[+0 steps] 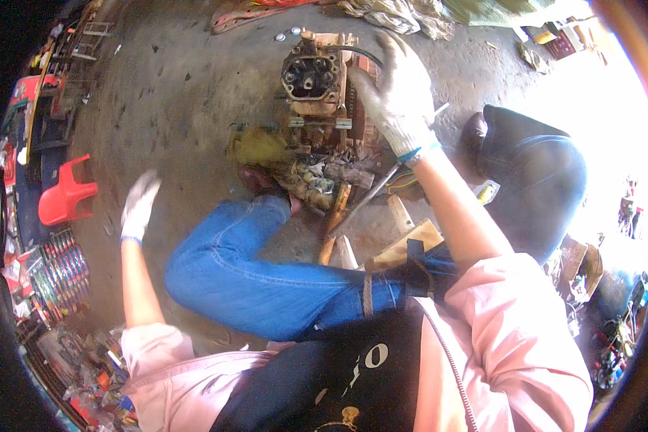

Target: The person uses a cordless impact wrench to remove bolts from a small engine block. They remove a metal cover, set it aside, and continue removing additional bolts from the engine casing.

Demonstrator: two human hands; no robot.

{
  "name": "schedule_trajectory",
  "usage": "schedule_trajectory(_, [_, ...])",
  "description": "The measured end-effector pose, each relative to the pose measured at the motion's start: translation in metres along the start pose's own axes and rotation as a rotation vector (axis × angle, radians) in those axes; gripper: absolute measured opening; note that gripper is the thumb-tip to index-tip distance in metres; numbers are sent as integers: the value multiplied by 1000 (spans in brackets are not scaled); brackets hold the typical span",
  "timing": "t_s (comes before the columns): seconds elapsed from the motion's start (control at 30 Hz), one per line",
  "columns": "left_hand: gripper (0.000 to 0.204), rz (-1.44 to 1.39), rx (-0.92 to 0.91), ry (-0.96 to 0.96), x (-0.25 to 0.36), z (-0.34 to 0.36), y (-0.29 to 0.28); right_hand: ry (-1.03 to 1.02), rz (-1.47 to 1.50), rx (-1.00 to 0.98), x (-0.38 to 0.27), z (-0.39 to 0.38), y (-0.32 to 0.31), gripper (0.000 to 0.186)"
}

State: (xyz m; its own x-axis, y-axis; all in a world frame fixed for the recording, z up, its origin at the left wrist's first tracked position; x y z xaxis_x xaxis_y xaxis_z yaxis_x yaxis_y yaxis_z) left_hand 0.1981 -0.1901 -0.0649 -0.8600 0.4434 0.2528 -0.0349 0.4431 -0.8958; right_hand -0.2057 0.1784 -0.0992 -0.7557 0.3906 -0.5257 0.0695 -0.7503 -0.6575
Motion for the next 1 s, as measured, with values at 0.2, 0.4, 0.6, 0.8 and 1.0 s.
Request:
schedule_trajectory(0.2, [58,-134,-199,317,204,93,93,336,154,-185,19,-18,20,70])
schedule_trajectory(0.4, [59,-1086,-542,400,292,132,177,457,215,-468,28,-14,33,51])
schedule_trajectory(0.6, [49,-1164,-444,312,312,142,198,487,394,-312,26,-7,60,53])
schedule_trajectory(0.8, [52,-1128,-308,98,311,137,201,522,342,-446,17,10,62,59])
schedule_trajectory(1.0, [48,-1332,-338,49,317,116,202,494,307,-543,12,13,41,55])
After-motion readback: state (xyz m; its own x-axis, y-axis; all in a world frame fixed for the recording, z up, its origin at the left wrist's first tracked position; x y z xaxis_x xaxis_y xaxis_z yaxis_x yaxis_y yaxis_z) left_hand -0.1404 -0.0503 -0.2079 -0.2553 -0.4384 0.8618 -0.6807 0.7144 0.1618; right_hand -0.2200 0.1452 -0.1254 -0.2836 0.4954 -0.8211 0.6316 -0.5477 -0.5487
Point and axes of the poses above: each hand's wrist, its own z-axis towards the middle knuckle, its own y-axis out of the palm, x = y × z, the point moved 3 cm from there along z, towards the middle knuckle, and after that the axes turned 7 degrees about -y, right-handed, at the moved point
